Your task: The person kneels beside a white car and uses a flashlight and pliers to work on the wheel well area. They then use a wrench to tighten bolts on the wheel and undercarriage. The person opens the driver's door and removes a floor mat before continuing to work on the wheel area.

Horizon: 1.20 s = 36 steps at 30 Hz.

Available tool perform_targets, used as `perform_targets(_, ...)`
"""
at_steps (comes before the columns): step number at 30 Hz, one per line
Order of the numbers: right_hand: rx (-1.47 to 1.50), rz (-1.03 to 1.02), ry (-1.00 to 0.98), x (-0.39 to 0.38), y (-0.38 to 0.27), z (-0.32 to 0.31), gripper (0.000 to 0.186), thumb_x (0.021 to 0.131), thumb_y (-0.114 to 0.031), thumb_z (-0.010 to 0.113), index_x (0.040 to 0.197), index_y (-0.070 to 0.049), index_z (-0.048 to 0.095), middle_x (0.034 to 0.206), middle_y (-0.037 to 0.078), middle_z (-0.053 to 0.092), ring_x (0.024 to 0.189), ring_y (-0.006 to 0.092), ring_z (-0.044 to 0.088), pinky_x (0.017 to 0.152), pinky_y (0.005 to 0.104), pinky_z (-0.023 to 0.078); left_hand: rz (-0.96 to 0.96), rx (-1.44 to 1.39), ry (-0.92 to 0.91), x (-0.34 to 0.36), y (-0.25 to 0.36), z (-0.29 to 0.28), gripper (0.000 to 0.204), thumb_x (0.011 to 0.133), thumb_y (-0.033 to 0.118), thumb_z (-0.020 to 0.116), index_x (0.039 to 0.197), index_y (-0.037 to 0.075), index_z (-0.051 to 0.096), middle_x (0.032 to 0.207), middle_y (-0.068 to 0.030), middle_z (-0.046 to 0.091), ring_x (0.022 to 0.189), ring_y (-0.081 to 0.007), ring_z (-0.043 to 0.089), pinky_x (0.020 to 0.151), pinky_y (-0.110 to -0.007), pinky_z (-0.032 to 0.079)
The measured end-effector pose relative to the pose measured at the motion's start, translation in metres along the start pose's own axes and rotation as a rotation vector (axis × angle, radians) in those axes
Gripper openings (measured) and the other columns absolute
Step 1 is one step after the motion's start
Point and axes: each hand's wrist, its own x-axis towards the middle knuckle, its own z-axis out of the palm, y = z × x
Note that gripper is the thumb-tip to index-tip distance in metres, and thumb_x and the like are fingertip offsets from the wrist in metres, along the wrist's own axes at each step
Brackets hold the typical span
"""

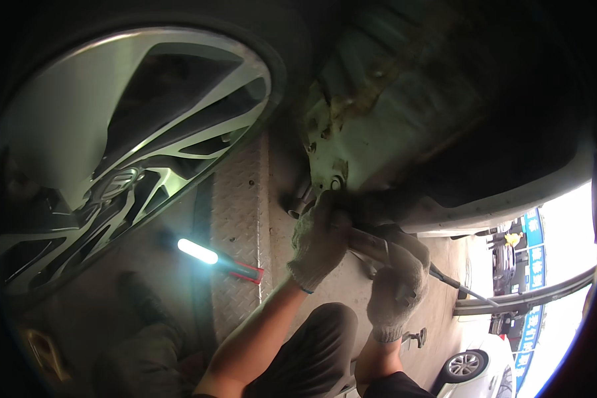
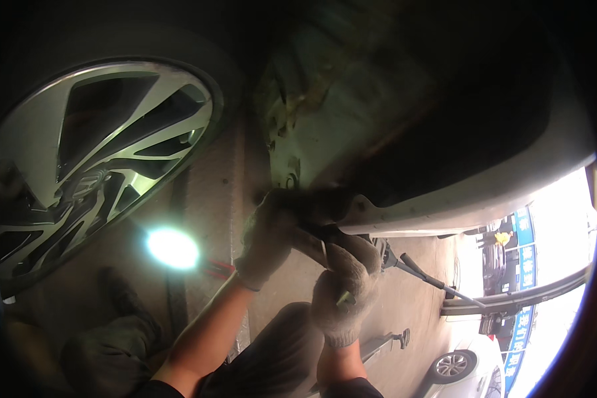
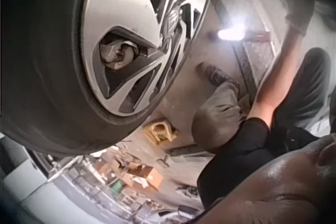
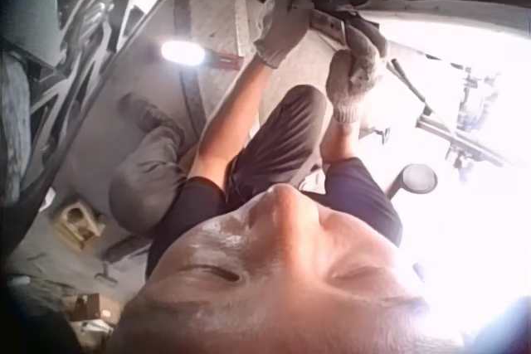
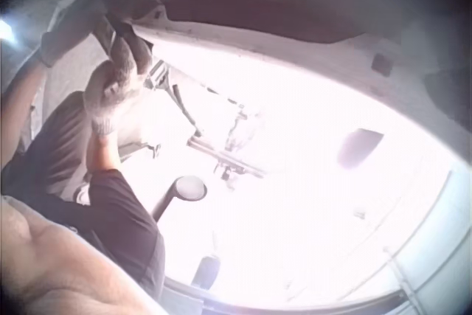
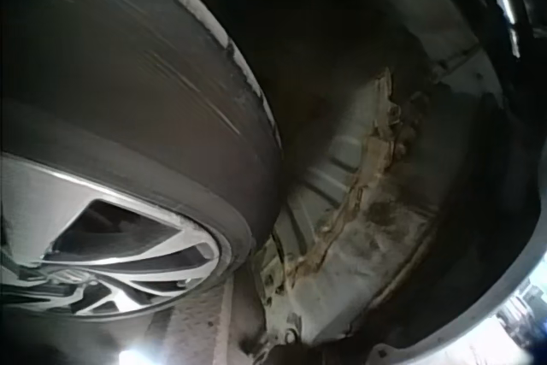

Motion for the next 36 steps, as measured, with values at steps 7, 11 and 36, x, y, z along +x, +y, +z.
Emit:
perform_targets(7,0.019,0.013,-0.009,0.001,-0.004,0.002,0.045,0.074,0.011,0.044,0.113,-0.001,0.062,0.118,0.02,0.063,0.106,0.0345,0.059,0.097,0.0419,0.045,0.046,0.026,-0.006,0.005,-0.006,0.002,0.028,0.086,0.015,0.053,0.112,0.008,0.059,0.093,-0.0194,0.065,0.092,-0.0395,0.061,0.08,-0.048,0.049)
perform_targets(11,0.073,0.0,0.001,-0.002,0.002,0.006,0.041,0.081,0.007,0.045,0.117,-0.002,0.061,0.12,0.02,0.063,0.106,0.0329,0.06,0.095,0.0418,0.046,0.037,-0.204,0.005,0.002,0.01,-0.001,0.027,0.083,0.004,0.051,0.109,0.004,0.061,0.096,-0.0156,0.067,0.091,-0.0304,0.066,0.08,-0.04,0.052)
perform_targets(36,0.058,0.039,0.015,0.0,-0.002,0.002,0.04,0.075,0.009,0.047,0.11,-0.001,0.063,0.116,0.02,0.064,0.107,0.0367,0.059,0.098,0.0449,0.044,-0.014,-0.036,-0.206,0.012,0.011,-0.014,0.032,0.085,0.0,0.049,0.112,0.0,0.066,0.097,-0.0142,0.071,0.088,-0.0207,0.068,0.078,-0.032,0.054)
